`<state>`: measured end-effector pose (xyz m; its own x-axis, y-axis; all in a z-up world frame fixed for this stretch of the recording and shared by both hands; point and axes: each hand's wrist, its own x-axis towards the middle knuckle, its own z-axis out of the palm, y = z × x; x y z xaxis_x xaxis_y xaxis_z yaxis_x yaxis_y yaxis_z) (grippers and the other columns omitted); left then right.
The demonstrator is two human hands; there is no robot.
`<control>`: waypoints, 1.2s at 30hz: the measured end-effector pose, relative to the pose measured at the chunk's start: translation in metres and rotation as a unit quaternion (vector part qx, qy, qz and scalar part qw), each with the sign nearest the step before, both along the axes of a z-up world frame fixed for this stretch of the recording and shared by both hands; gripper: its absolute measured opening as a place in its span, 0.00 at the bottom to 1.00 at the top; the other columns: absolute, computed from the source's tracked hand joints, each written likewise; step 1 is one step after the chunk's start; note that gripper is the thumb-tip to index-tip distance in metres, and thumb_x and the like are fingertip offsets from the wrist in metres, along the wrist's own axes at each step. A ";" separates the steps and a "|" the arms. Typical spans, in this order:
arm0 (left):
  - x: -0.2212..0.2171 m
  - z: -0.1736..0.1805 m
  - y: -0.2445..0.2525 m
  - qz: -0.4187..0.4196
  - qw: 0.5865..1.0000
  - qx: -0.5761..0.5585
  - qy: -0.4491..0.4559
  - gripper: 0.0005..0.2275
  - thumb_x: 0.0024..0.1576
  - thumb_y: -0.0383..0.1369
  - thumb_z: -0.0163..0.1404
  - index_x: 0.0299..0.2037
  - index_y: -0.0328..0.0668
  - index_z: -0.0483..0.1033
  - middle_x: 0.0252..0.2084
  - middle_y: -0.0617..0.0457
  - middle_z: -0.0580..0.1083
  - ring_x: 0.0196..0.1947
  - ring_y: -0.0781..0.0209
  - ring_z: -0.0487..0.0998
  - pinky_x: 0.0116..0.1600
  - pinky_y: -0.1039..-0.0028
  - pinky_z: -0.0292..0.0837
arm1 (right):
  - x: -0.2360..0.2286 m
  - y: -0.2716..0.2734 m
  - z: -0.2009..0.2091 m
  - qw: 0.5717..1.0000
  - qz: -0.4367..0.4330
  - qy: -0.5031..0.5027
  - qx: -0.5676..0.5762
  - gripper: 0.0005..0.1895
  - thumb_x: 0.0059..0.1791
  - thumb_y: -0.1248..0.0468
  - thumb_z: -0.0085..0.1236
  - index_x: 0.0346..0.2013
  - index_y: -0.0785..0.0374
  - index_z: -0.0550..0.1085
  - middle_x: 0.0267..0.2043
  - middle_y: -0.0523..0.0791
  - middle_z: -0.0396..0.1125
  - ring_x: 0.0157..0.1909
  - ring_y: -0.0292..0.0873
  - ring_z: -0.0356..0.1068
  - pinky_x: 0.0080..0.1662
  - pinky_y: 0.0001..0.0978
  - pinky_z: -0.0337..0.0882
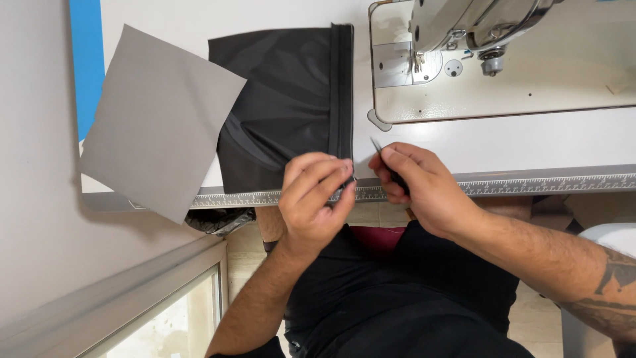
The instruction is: Sewing a zipper onto a piece of synthetic material using an industrial sewing machine in a workshop.
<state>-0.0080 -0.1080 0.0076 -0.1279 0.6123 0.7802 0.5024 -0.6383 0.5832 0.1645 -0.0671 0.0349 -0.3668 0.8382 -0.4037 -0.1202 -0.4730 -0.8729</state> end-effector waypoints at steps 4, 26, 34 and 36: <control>0.030 0.015 -0.040 -0.021 1.000 0.013 -0.013 0.04 0.55 0.25 0.61 0.38 0.35 0.84 0.38 0.44 0.82 0.35 0.42 0.83 0.44 0.56 0.81 | 0.014 -0.006 0.010 0.994 -0.001 -0.080 0.078 0.13 0.55 0.63 0.55 0.37 0.73 0.70 0.21 0.45 0.55 0.21 0.34 0.50 0.23 0.24 0.53; 0.012 -0.002 0.070 0.027 0.894 -0.339 0.291 0.10 0.48 0.34 0.66 0.29 0.40 0.78 0.34 0.54 0.67 0.42 0.51 0.69 0.50 0.55 0.62 | 0.045 -0.068 -0.043 0.967 0.035 -0.178 0.176 0.07 0.46 0.71 0.63 0.29 0.67 0.71 0.22 0.48 0.71 0.28 0.38 0.67 0.35 0.31 0.67; 0.004 0.022 0.081 -0.106 0.893 -0.379 0.220 0.08 0.52 0.29 0.61 0.36 0.39 0.74 0.29 0.47 0.77 0.35 0.43 0.81 0.41 0.54 0.74 | 0.034 -0.076 -0.049 0.976 0.005 -0.146 0.162 0.07 0.46 0.72 0.61 0.28 0.66 0.70 0.19 0.48 0.69 0.22 0.40 0.70 0.32 0.32 0.68; -0.006 0.019 0.092 -0.139 0.892 -0.398 0.163 0.09 0.51 0.27 0.62 0.39 0.41 0.77 0.26 0.49 0.78 0.30 0.50 0.81 0.40 0.62 0.74 | 0.032 -0.077 -0.053 0.976 -0.001 -0.143 0.161 0.07 0.47 0.73 0.61 0.28 0.65 0.70 0.20 0.48 0.70 0.21 0.40 0.70 0.32 0.32 0.68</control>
